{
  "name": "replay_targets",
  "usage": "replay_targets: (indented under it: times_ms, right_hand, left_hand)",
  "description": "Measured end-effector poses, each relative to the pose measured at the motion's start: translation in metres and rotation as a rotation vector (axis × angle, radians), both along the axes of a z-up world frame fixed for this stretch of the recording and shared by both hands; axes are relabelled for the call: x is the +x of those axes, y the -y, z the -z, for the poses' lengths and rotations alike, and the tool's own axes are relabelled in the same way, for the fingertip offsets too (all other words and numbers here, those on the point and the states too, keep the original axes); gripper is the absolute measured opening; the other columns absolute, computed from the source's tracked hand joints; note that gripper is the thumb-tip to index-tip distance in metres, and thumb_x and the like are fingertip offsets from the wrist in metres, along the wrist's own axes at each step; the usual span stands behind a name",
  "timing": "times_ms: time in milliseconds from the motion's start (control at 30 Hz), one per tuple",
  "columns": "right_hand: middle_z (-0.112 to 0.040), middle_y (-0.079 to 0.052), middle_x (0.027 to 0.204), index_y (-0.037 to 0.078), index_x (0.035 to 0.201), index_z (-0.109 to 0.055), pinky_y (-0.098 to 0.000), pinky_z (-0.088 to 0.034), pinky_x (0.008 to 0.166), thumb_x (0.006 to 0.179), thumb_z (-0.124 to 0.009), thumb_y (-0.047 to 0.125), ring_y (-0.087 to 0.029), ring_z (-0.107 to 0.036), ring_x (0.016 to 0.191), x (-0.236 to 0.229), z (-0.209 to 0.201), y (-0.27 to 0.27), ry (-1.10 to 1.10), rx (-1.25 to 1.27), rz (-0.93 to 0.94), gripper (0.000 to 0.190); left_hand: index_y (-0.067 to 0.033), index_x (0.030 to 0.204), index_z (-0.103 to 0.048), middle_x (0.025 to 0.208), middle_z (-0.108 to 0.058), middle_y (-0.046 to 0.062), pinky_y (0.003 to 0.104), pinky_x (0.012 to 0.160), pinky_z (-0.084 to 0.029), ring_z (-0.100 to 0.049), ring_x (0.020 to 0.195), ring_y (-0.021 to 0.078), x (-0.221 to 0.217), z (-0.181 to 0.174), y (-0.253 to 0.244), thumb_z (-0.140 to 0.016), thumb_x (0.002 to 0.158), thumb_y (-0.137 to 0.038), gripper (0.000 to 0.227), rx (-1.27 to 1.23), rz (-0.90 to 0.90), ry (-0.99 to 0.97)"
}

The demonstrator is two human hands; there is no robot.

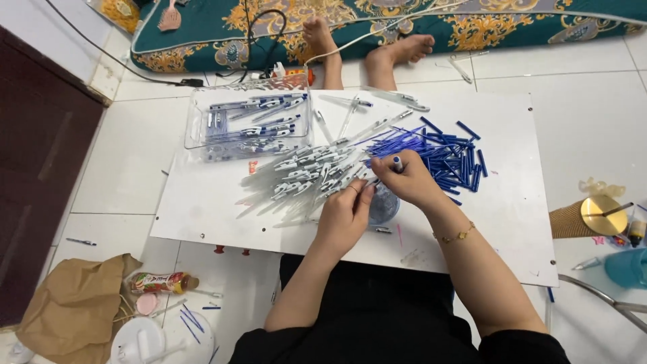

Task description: Assembling ballpoint pens by inserting ink refills into pen bodies and attaching caps.

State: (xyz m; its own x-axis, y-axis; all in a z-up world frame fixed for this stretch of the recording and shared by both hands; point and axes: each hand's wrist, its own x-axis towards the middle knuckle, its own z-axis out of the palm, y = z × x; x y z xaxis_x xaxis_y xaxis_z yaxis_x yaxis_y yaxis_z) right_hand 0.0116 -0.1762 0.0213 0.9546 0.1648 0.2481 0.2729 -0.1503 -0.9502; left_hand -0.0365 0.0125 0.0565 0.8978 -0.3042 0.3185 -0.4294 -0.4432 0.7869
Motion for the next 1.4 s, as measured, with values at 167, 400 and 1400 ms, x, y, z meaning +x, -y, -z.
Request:
replay_targets:
  times_ms: [167, 400, 1400]
  right_hand:
    - [-0.031, 0.009, 0.039, 0.016, 0.045, -0.044, -0.0211, -0.021, 0.045, 0.101, -0.065, 0.022, -0.005, -0.026, 0.043, -0.007, -0.019, 0.005, -0.032, 0.007, 0.115, 0.060]
    - [-0.029, 0.007, 0.035, 0.015, 0.043, -0.044, -0.0218, -0.018, 0.043, 0.104, -0.065, 0.029, -0.006, -0.023, 0.039, -0.002, -0.017, 0.011, -0.026, 0.001, 0.182, 0.066]
    - [-0.069, -0.025, 0.075, -0.013, 0.092, -0.068, -0.0380, -0.062, 0.053, 0.089, -0.069, -0.006, -0.031, -0.074, 0.069, -0.006, -0.021, -0.009, 0.069, 0.309, -0.157, 0.008]
  left_hand:
    - [-0.0025, 0.104, -0.069, 0.064, -0.066, 0.024, 0.044, 0.053, -0.052, -0.069, 0.063, 0.0410, -0.004, 0.003, 0.009, -0.053, 0.106, -0.030, 0.031, -0.025, -0.033, -0.041]
    - [-0.0007, 0.105, -0.069, 0.060, -0.064, 0.022, 0.040, 0.051, -0.049, -0.066, 0.057, 0.0333, -0.001, -0.003, 0.007, -0.053, 0.106, -0.030, 0.033, -0.050, 0.014, -0.135]
    - [-0.0068, 0.108, -0.049, 0.074, -0.037, 0.001, 0.023, 0.050, -0.035, -0.039, 0.059, 0.0102, 0.028, 0.051, -0.011, -0.040, 0.112, -0.033, 0.028, -1.037, 0.240, -0.815]
